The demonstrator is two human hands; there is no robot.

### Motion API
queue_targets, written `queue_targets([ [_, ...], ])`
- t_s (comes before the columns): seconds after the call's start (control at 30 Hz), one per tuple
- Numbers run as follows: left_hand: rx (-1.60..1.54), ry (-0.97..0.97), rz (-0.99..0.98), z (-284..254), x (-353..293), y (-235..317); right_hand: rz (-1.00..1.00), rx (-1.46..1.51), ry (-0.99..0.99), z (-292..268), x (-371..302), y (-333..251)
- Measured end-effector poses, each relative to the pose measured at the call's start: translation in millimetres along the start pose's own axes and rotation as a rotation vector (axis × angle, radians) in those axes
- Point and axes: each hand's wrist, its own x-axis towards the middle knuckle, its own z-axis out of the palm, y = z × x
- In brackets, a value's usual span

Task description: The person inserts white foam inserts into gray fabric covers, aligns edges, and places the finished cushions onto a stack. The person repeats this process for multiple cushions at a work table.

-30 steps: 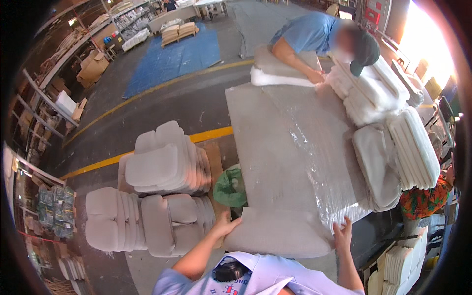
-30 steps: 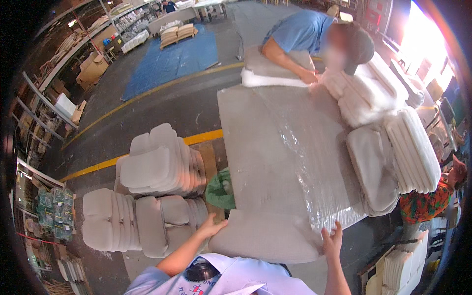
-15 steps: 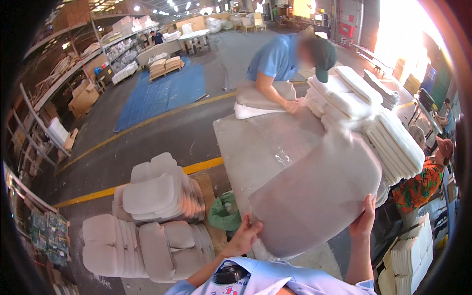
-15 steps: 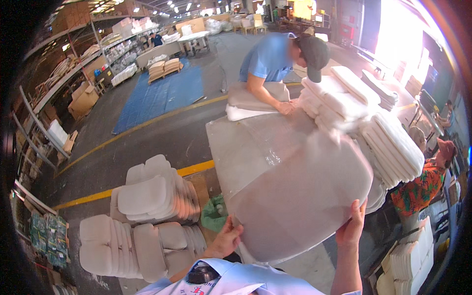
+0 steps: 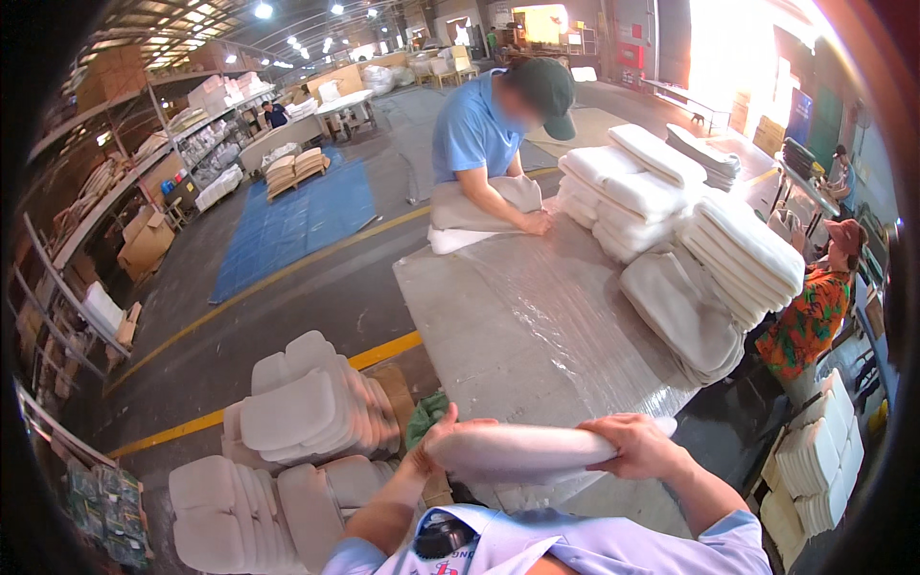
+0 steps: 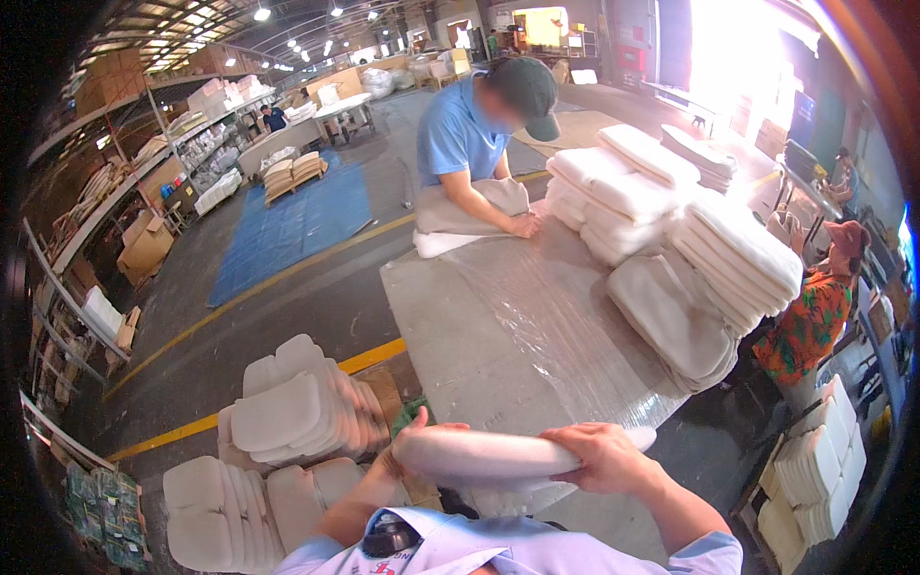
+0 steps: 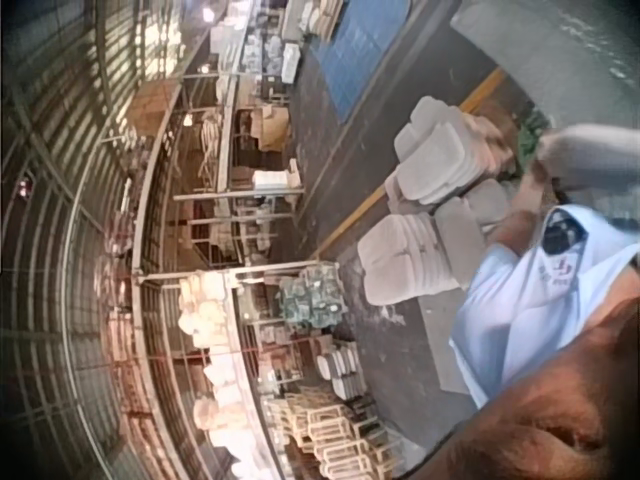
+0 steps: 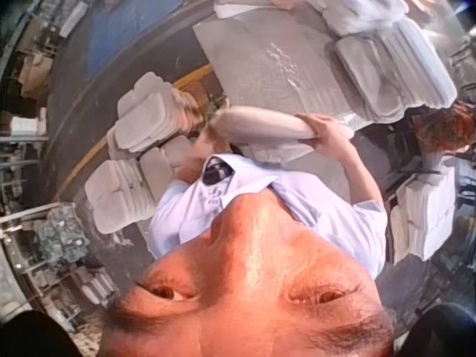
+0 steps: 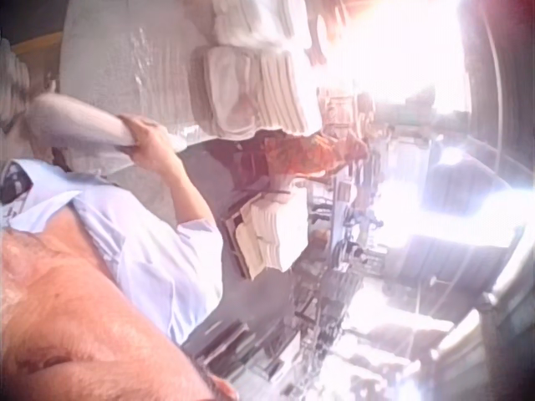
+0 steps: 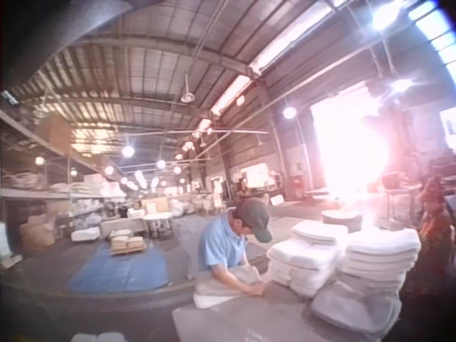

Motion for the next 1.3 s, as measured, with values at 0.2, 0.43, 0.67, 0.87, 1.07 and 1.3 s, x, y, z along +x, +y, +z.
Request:
queue_targets([
  [0.2, 0.987, 0.136, -0.256, -25.5, 31.7, 15.8, -0.224, -0.288, -0.183, 43.7, 18.0, 0.2],
  [0.43, 1.445, 0.321, -0.45, -20.1, 86.2, -5.3, -0.169, -0.428, -0.251, 103.1, 13.5, 12.8],
  [0.67, 1.786, 0.643, -0.006, -16.9, 75.1, -50.8, 0.071, 0.247, -0.529, 104.1, 17.9, 55.5],
  [0.87, 1.856, 0.647, 0.182, -1.5, 81.7, -54.3, 0.474, 0.111, -0.492, 105.6, 79.0, 151.8],
  [1.07, 1.909, 0.628, 0.222, -10.1, 80.3, -54.7, 0.666, -0.08, -0.726, 140.4, 90.0, 199.1],
  [1.3, 1.638, 0.514, -0.208, -36.1, 114.6, -37.6, 0.72, -0.063, -0.392, 181.8, 85.1, 211.6],
])
